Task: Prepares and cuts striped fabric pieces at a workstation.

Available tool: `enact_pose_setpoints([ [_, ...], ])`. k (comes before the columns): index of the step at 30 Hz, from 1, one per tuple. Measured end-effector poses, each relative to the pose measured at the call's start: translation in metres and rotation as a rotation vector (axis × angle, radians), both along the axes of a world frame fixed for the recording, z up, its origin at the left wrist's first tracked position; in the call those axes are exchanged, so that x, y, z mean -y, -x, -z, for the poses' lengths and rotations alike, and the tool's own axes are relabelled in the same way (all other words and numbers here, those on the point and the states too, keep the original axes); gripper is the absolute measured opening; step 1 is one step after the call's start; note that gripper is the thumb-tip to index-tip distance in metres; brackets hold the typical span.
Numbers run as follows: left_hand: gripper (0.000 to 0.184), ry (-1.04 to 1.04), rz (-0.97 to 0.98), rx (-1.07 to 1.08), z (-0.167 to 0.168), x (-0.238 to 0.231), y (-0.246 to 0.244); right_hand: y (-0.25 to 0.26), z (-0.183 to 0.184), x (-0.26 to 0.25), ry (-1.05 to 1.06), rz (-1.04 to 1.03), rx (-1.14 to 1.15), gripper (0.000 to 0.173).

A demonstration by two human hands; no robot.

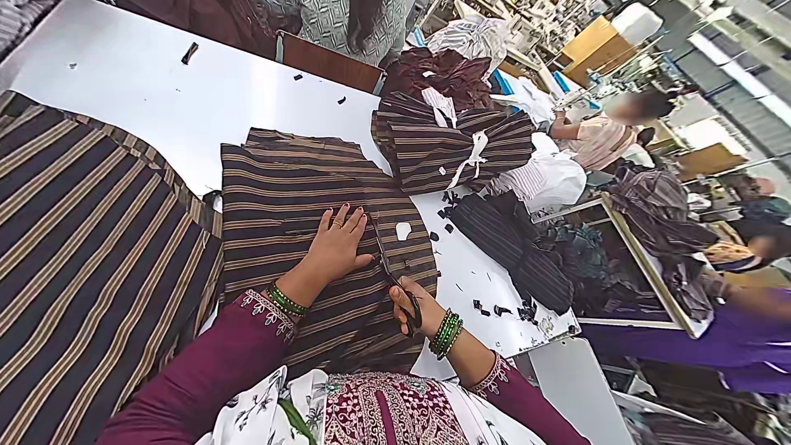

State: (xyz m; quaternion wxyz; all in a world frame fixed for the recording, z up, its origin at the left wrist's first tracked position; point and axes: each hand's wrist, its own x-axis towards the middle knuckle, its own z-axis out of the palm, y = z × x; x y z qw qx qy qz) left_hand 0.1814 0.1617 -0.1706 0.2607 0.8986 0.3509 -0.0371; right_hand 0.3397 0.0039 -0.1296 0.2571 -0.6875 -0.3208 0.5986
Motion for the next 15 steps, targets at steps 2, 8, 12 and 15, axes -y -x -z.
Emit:
enact_pose_setpoints([
  [2, 0.092, 0.003, -0.008, -0.006, -0.0006, -0.0009, 0.0, 0.0027, 0.0008, 0.0019, -0.009, 0.01, -0.006, 0.027],
  [8, 0.098, 0.006, -0.038, -0.038, -0.0024, -0.0033, 0.0003, 0.0066, 0.0027, 0.0056, -0.025, 0.013, -0.015, 0.027],
  [12, 0.096, 0.016, -0.048, -0.038, -0.0039, -0.0042, -0.0001, 0.005, 0.001, 0.0072, -0.028, -0.001, -0.017, 0.028],
  [15, 0.095, 0.016, -0.044, -0.04, -0.0044, -0.004, 0.0002, 0.0063, 0.0024, 0.0093, -0.025, 0.007, -0.024, 0.029],
])
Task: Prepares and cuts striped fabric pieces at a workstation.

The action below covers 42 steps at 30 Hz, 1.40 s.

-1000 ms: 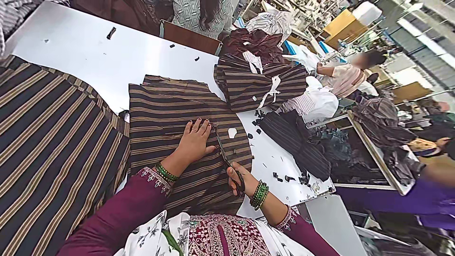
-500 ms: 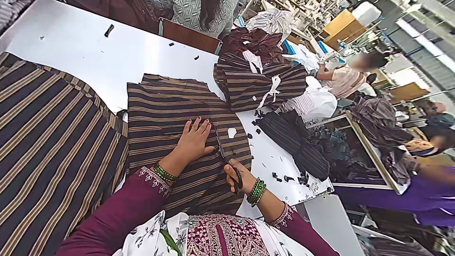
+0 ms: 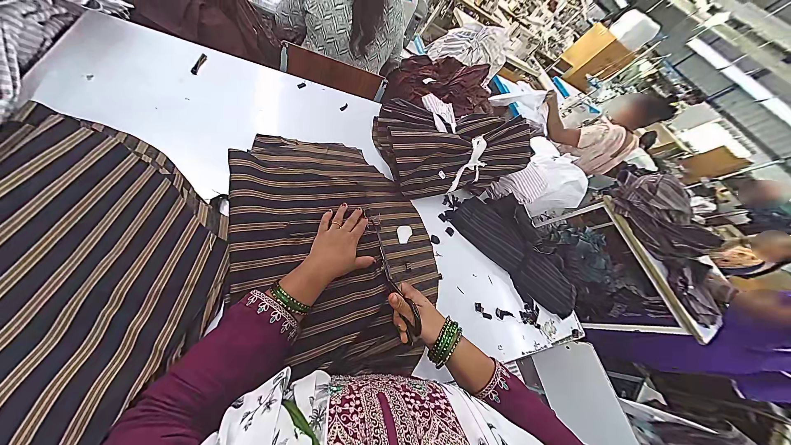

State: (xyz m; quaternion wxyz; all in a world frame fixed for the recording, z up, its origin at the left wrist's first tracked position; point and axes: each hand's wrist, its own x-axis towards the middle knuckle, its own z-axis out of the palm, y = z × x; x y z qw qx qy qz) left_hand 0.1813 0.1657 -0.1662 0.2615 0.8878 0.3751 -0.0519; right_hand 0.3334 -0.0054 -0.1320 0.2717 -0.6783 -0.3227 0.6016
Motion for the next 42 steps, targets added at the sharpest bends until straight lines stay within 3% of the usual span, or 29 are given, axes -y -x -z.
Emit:
enact_pose_setpoints([
  [4, 0.096, -0.006, 0.007, -0.005, -0.001, 0.0, 0.0, 0.0, 0.002, 0.002, -0.018, 0.01, -0.013, 0.026],
  [10, 0.091, 0.002, 0.009, 0.04, 0.001, -0.001, 0.002, -0.015, 0.006, 0.002, 0.014, -0.077, -0.038, 0.053],
  [16, 0.085, 0.017, -0.002, 0.097, 0.002, -0.001, 0.003, -0.011, 0.0, -0.007, 0.053, -0.056, -0.012, 0.032],
  [25, 0.085, 0.021, -0.004, 0.1, 0.002, -0.001, 0.004, -0.011, 0.007, -0.002, -0.101, 0.164, -0.018, 0.022],
  [29, 0.078, -0.046, -0.094, 0.123, 0.008, -0.002, 0.006, -0.038, 0.004, 0.001, -0.147, 0.266, 0.267, 0.02],
  [33, 0.061, -0.132, -0.235, 0.157, 0.014, -0.004, 0.006, -0.086, 0.004, 0.006, -0.077, 0.212, 0.788, 0.053],
  [35, 0.057, -0.17, -0.267, 0.195, 0.017, -0.003, 0.006, -0.107, 0.004, 0.009, -0.002, 0.147, 0.953, 0.058],
  [42, 0.049, -0.365, -0.287, 0.366, 0.029, -0.005, 0.011, -0.146, -0.011, 0.007, 0.099, 0.0, 1.08, 0.049],
])
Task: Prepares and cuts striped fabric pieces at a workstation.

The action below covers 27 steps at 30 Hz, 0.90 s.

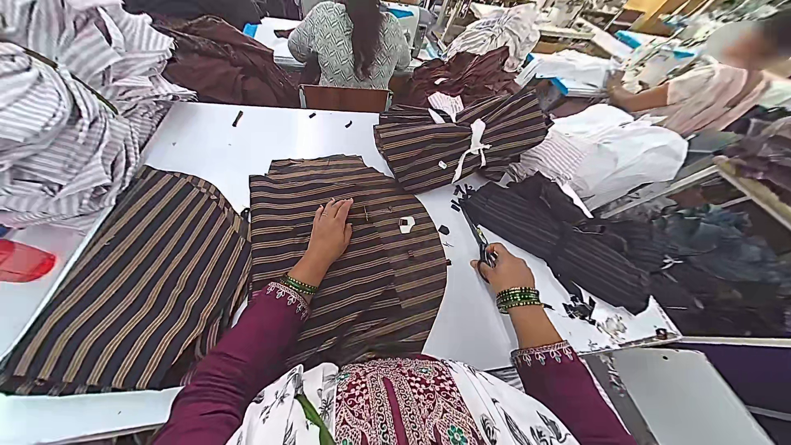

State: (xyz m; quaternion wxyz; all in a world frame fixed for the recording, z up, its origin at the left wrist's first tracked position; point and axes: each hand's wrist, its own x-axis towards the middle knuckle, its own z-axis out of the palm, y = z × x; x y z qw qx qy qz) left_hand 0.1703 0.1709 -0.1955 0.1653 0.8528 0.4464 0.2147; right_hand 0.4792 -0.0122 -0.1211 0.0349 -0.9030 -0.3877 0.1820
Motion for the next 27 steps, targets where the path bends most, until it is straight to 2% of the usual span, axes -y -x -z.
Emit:
enact_pose_setpoints([
  [2, 0.051, 0.045, -0.008, -0.068, -0.009, 0.016, 0.006, -0.008, -0.006, -0.006, 0.025, -0.093, 0.002, 0.047],
  [3, 0.055, 0.098, -0.003, -0.121, -0.019, 0.029, 0.009, -0.01, -0.006, -0.01, -0.032, -0.162, 0.006, 0.042],
  [6, 0.074, 0.262, 0.027, -0.244, -0.04, 0.078, 0.026, 0.005, 0.016, -0.027, -0.385, -0.499, -0.03, 0.031],
  [8, 0.083, 0.292, -0.02, -0.226, -0.041, 0.105, 0.044, 0.034, 0.036, -0.049, -0.563, -0.763, -0.145, 0.031],
  [9, 0.086, 0.287, -0.071, -0.208, -0.039, 0.116, 0.056, 0.049, 0.04, -0.06, -0.538, -0.864, -0.194, 0.035],
  [10, 0.088, 0.283, -0.131, -0.198, -0.036, 0.126, 0.068, 0.061, 0.038, -0.069, -0.414, -0.909, -0.21, 0.04],
  [11, 0.089, 0.291, -0.19, -0.188, -0.033, 0.135, 0.08, 0.069, 0.03, -0.078, -0.222, -0.887, -0.205, 0.044],
  [12, 0.09, 0.291, -0.245, -0.186, -0.028, 0.144, 0.094, 0.072, 0.026, -0.085, -0.12, -0.808, -0.182, 0.046],
  [14, 0.088, 0.245, -0.315, -0.169, -0.014, 0.159, 0.117, 0.066, 0.018, -0.092, -0.139, -0.634, -0.172, 0.045],
  [17, 0.087, 0.048, -0.361, -0.119, 0.011, 0.174, 0.13, 0.075, 0.005, -0.079, -0.225, -0.514, -0.419, 0.044],
  [19, 0.089, 0.028, -0.367, -0.114, 0.015, 0.174, 0.127, 0.101, 0.005, -0.064, -0.112, -0.474, -0.669, 0.053],
  [21, 0.09, 0.027, -0.369, -0.107, 0.013, 0.169, 0.122, 0.13, 0.01, -0.056, -0.073, -0.502, -0.743, 0.064],
  [22, 0.09, 0.026, -0.37, -0.094, 0.012, 0.166, 0.121, 0.143, 0.01, -0.056, -0.092, -0.543, -0.721, 0.066],
  [24, 0.089, 0.042, -0.378, -0.015, 0.012, 0.166, 0.123, 0.158, 0.012, -0.055, -0.191, -0.594, -0.708, 0.06],
  [27, 0.079, 0.039, -0.396, 0.244, 0.004, 0.165, 0.134, 0.146, 0.005, -0.049, -0.438, -0.569, -0.657, 0.046],
])
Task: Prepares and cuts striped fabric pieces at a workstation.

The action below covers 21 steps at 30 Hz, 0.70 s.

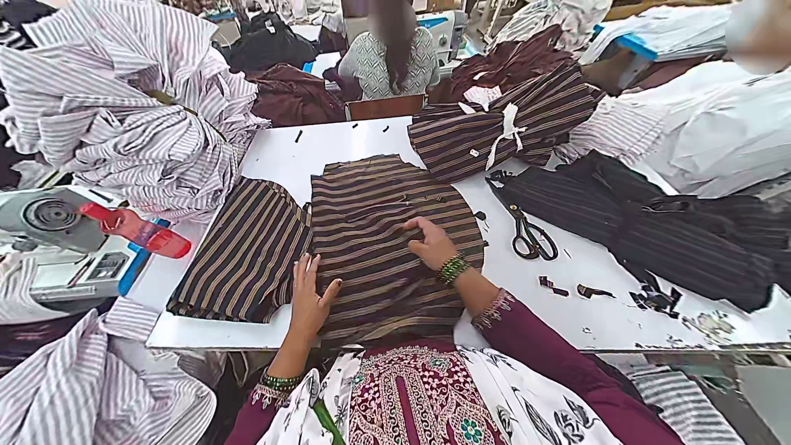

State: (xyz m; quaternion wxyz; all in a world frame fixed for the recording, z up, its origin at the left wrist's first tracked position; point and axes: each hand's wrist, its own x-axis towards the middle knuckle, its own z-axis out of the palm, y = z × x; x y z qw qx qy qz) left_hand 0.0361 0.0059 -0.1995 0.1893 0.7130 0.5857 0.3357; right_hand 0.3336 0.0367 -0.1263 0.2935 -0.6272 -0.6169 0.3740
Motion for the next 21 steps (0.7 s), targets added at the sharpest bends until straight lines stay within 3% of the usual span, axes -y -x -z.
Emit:
enact_pose_setpoints([
  [4, 0.064, 0.042, 0.033, 0.251, -0.017, -0.006, 0.011, -0.038, -0.003, 0.026, -0.017, 0.173, 0.148, 0.048],
  [7, 0.064, 0.272, 0.066, 0.4, -0.031, -0.032, 0.005, -0.052, 0.01, 0.041, 0.026, 0.302, 0.236, 0.062],
  [9, 0.061, 0.429, 0.064, 0.479, -0.037, -0.065, -0.005, -0.059, 0.014, 0.046, -0.019, 0.407, 0.22, 0.055],
  [12, 0.056, 0.549, 0.063, 0.346, -0.043, -0.116, -0.022, -0.071, 0.006, 0.035, -0.035, 0.478, 0.229, 0.033],
  [14, 0.043, 0.502, 0.101, 0.098, -0.042, -0.136, -0.025, -0.082, -0.002, 0.016, -0.006, 0.507, 0.289, 0.032],
  [16, 0.031, 0.45, 0.096, -0.018, -0.043, -0.139, -0.027, -0.098, -0.009, -0.011, 0.024, 0.538, 0.381, 0.036],
  [21, 0.045, 0.416, -0.034, 0.147, -0.033, -0.126, -0.02, -0.146, 0.0, -0.064, 0.17, 0.645, 0.545, 0.032],
])
